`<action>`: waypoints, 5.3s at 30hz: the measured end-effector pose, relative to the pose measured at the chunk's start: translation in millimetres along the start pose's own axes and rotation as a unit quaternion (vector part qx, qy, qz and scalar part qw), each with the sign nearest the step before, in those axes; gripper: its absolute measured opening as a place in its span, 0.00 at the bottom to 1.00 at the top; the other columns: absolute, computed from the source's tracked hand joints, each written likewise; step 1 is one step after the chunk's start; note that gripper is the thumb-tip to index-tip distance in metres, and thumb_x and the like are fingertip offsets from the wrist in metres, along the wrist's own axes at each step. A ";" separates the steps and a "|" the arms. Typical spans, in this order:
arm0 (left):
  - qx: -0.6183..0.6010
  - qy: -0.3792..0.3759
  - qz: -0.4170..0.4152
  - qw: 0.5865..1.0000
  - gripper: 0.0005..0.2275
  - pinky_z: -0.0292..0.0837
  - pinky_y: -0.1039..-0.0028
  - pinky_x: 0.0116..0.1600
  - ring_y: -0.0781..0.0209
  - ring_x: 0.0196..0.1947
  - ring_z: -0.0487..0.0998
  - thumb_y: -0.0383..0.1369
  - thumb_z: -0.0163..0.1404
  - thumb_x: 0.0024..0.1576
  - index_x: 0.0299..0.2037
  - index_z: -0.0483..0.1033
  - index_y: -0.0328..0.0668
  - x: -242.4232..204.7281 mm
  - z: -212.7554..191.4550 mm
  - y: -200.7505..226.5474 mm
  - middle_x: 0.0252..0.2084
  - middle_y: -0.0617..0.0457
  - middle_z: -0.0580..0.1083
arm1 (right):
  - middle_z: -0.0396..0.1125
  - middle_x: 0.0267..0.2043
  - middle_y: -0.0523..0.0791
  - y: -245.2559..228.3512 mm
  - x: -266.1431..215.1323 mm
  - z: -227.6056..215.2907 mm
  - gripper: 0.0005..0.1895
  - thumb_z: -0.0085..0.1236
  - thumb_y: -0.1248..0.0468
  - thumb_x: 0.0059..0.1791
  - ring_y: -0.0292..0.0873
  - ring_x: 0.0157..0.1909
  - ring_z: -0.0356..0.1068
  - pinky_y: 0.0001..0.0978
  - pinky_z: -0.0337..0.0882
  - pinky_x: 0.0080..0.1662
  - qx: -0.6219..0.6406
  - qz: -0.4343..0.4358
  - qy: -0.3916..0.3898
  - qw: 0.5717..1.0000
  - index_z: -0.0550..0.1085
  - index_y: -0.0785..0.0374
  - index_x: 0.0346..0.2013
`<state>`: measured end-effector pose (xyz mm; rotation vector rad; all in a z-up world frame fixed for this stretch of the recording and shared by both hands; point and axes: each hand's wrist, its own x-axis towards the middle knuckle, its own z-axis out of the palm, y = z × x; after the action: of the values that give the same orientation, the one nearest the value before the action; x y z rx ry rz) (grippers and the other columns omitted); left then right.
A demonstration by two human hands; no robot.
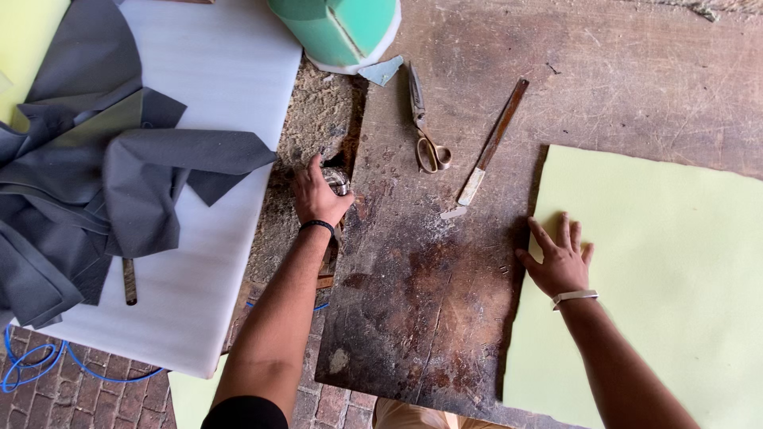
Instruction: The person uses a spray gun to apply adhesive to a yellow foam sheet, then places a black fabric piece over it and smooths it down. They use shears to trim the fabric edges along the foam outline. The process is repeated with a second foam sheet and fabric piece.
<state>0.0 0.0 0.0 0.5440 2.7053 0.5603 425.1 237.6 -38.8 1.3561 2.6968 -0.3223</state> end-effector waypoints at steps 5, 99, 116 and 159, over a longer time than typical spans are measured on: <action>-0.033 0.099 0.226 0.969 0.56 0.63 0.48 0.65 0.38 0.64 0.66 0.41 0.72 0.37 0.74 0.43 0.45 -13.6 -51.7 -19.0 0.65 0.34 0.63 | 0.29 0.82 0.50 -7.1 -22.2 -13.8 0.41 0.56 0.37 0.44 0.53 0.82 0.24 0.66 0.35 0.71 0.000 -0.003 -0.041 0.999 0.54 0.24 0.71; -0.051 -0.302 0.162 0.938 0.20 0.76 0.72 0.40 0.64 0.35 0.85 0.51 0.67 0.42 0.38 0.83 0.51 -587.7 152.2 216.9 0.33 0.54 0.84 | 0.74 0.35 0.45 401.4 -333.0 -110.4 0.15 0.63 0.66 0.49 0.38 0.29 0.73 0.30 0.75 0.32 0.603 0.195 0.144 0.760 0.75 0.68 0.49; -0.131 -0.297 0.098 0.941 0.23 0.73 0.71 0.35 0.64 0.28 0.80 0.47 0.68 0.40 0.44 0.83 0.47 -580.4 79.0 1.1 0.29 0.53 0.82 | 0.72 0.31 0.47 169.0 -379.4 -65.8 0.17 0.65 0.67 0.47 0.40 0.26 0.73 0.33 0.74 0.30 0.650 0.119 -0.068 0.748 0.74 0.71 0.48; -0.061 -0.334 0.191 0.921 0.23 0.72 0.70 0.35 0.63 0.29 0.79 0.49 0.71 0.38 0.42 0.84 0.52 -610.1 144.4 127.8 0.28 0.56 0.78 | 0.77 0.33 0.51 326.7 -399.0 -106.8 0.18 0.68 0.59 0.47 0.41 0.28 0.76 0.32 0.75 0.31 0.456 0.234 0.085 0.854 0.80 0.69 0.45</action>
<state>626.9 -105.9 71.8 1.0242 1.9141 0.5116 925.4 140.7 94.2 2.2650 2.2225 -1.6206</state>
